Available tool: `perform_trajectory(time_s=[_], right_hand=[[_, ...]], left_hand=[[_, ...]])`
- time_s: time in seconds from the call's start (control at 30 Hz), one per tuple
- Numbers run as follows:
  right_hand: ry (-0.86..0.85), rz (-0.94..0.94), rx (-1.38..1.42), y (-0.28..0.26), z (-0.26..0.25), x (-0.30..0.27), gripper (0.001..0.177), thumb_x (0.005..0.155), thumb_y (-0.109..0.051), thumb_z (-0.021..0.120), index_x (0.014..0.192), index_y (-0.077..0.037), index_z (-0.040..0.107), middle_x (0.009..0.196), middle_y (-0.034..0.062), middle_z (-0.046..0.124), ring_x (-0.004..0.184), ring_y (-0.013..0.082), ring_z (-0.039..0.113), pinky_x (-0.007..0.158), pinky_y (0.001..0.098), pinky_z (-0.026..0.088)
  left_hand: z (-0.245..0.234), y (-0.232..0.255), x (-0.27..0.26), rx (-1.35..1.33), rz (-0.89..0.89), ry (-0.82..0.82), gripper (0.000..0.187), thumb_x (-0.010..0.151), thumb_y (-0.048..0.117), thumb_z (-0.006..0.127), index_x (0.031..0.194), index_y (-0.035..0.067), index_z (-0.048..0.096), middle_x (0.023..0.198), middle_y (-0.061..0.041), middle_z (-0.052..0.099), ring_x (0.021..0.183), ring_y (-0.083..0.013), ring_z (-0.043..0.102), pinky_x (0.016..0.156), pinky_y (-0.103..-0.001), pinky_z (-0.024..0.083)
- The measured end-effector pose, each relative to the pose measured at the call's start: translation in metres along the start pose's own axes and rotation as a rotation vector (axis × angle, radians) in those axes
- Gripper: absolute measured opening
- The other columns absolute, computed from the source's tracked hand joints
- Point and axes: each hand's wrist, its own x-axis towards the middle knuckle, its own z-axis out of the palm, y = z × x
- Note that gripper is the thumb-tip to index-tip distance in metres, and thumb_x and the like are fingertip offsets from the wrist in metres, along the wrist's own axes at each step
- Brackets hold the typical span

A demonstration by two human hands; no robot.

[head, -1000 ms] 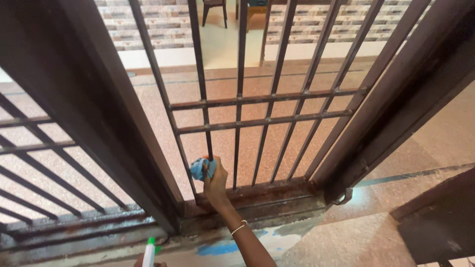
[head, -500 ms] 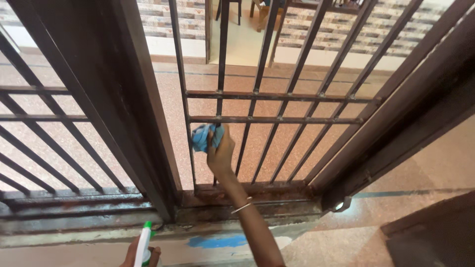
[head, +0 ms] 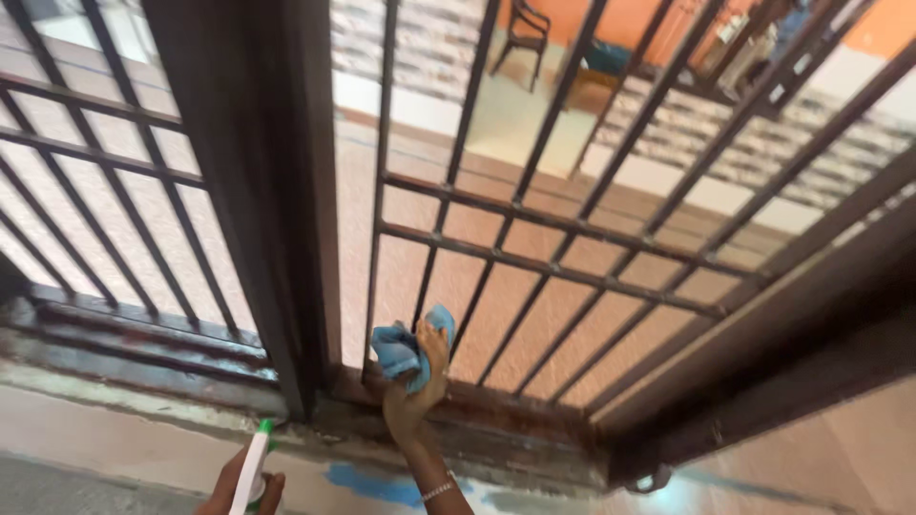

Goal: The person sprays a cleaning solution and wipes the bars of a metal window grill using a blue cloth, moving across different sections of the frame.

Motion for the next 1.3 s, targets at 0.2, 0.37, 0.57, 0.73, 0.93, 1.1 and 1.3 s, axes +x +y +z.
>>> perform_trajectory(time_s=[0.2,0.37,0.57,0.73,0.93,1.1,1.3], right_hand=[[-0.064,-0.242,-0.021,-0.03,0.036,0.076,0.035,0.111,-0.029,0.048,0.128,-0.002,0.061,0.14,0.0187,0.063,0.14,0.0352,0.058,0.123,0.0518,0.044],[-0.193,-0.191,-0.143,-0.046,0.08,0.069,0.024,0.106,-0.007,0.053,0.128,-0.002,0.063,0.154,0.0267,0.046,0.15,0.0411,0.042,0.124,0.0515,0.035],[-0.073,-0.08,-0.219,-0.073,0.084,-0.012,0.028,0.089,0.005,0.063,0.116,-0.001,0.06,0.141,0.0214,0.057,0.141,0.04,0.049,0.121,0.0514,0.037],[-0.145,-0.109,-0.218,-0.12,0.14,-0.06,0.021,0.089,0.003,0.066,0.108,-0.005,0.064,0.114,0.0118,0.067,0.12,0.0306,0.06,0.114,0.0495,0.043],[-0.233,-0.046,-0.054,-0.162,0.176,-0.076,0.015,0.095,-0.009,0.071,0.108,-0.006,0.064,0.11,0.0119,0.068,0.116,0.0271,0.064,0.111,0.0457,0.047],[-0.726,0.293,0.45,-0.185,0.185,-0.095,0.027,0.095,-0.016,0.075,0.116,-0.006,0.062,0.118,0.0126,0.066,0.119,0.0249,0.064,0.109,0.0396,0.05],[-1.036,1.001,1.036,-0.205,0.171,-0.136,0.049,0.089,-0.022,0.08,0.129,-0.008,0.055,0.126,0.0123,0.061,0.123,0.0217,0.06,0.109,0.035,0.047]], left_hand=[[-0.027,0.021,-0.032,-0.031,-0.022,0.096,0.059,0.075,0.012,0.08,0.132,0.01,0.064,0.106,-0.007,0.077,0.078,-0.0129,0.075,0.073,-0.031,0.059],[-0.06,0.045,-0.025,0.018,0.032,0.197,0.056,0.078,0.012,0.08,0.131,0.008,0.063,0.111,-0.007,0.076,0.082,-0.0141,0.074,0.075,-0.03,0.057],[-0.111,0.031,0.012,-0.146,-0.013,0.075,0.056,0.078,0.014,0.081,0.13,0.004,0.064,0.092,-0.007,0.076,0.081,-0.0141,0.072,0.074,-0.03,0.058],[-0.161,0.029,0.046,-0.377,0.035,-0.151,0.04,0.085,0.015,0.072,0.124,0.003,0.067,0.088,-0.008,0.078,0.076,-0.0144,0.074,0.069,-0.028,0.058],[-0.196,0.057,0.088,-0.408,0.489,-0.31,0.041,0.083,0.027,0.072,0.118,0.004,0.073,0.115,-0.013,0.063,0.105,-0.0256,0.063,0.092,-0.037,0.049],[-0.216,0.077,0.1,-0.392,0.75,-0.137,0.045,0.087,0.044,0.068,0.117,0.011,0.074,0.136,-0.017,0.052,0.131,-0.0334,0.044,0.113,-0.047,0.033],[-0.231,0.059,0.088,-0.287,0.689,-0.251,0.052,0.095,0.053,0.056,0.118,0.013,0.079,0.134,-0.014,0.057,0.129,-0.0322,0.052,0.113,-0.051,0.033]])
